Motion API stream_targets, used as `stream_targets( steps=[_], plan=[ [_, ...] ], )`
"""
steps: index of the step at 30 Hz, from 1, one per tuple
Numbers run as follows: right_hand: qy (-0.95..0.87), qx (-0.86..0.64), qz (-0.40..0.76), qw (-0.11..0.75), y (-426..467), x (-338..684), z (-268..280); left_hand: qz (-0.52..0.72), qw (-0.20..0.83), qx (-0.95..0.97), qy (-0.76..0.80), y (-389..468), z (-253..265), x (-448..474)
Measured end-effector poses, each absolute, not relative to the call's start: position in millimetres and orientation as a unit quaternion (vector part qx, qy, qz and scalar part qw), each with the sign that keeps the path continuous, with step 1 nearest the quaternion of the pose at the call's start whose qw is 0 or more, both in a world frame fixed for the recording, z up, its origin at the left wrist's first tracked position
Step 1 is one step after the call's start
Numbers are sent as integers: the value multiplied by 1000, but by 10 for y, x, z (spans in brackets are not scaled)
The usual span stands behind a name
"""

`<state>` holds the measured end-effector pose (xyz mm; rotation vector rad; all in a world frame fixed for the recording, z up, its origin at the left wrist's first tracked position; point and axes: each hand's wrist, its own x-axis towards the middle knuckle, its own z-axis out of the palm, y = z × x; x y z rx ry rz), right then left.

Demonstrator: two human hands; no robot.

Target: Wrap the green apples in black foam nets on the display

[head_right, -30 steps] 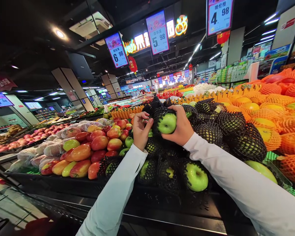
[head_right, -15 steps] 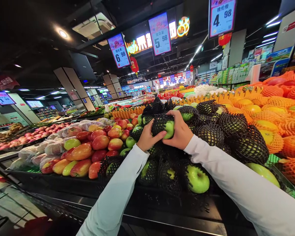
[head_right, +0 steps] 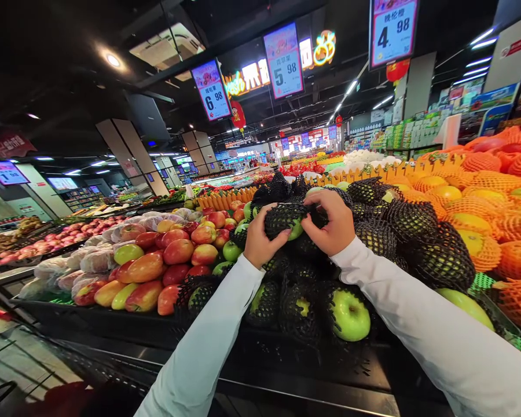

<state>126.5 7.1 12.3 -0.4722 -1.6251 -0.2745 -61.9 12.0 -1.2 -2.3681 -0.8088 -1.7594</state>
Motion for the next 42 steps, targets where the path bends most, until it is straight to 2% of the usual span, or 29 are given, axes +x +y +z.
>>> stream_targets(
  steps=[5,11,14,17,22,27,31,37,42],
  plan=[
    [-650,-328,-105,678,161,1304,90,-550,22,-800,-239,65,10,-612],
    [-736,-364,-28,571,248,1307,34,-601,-19,-766,-229,105,-20,-623],
    [-758,-349,5,551,205,1265,30,-638,-24,-726,-256,127,-29,-622],
    [-734,-338,50,587,134,1228,61,-645,-12,-709,-284,116,-13,-614],
    [-613,-282,87,733,97,1230,127,-564,-15,-775,-283,48,32,-608],
    [-658,-253,99,703,123,1228,108,-476,-43,-840,-258,29,32,-604],
    [-738,-212,60,638,48,1229,126,-523,-80,-803,-274,88,-1,-617],
    [-837,-147,-92,520,57,1225,103,-617,-156,-707,-309,209,-76,-649],
    [-841,-141,-177,492,226,1193,-41,-599,-157,-721,-309,186,-60,-632]
  ],
)
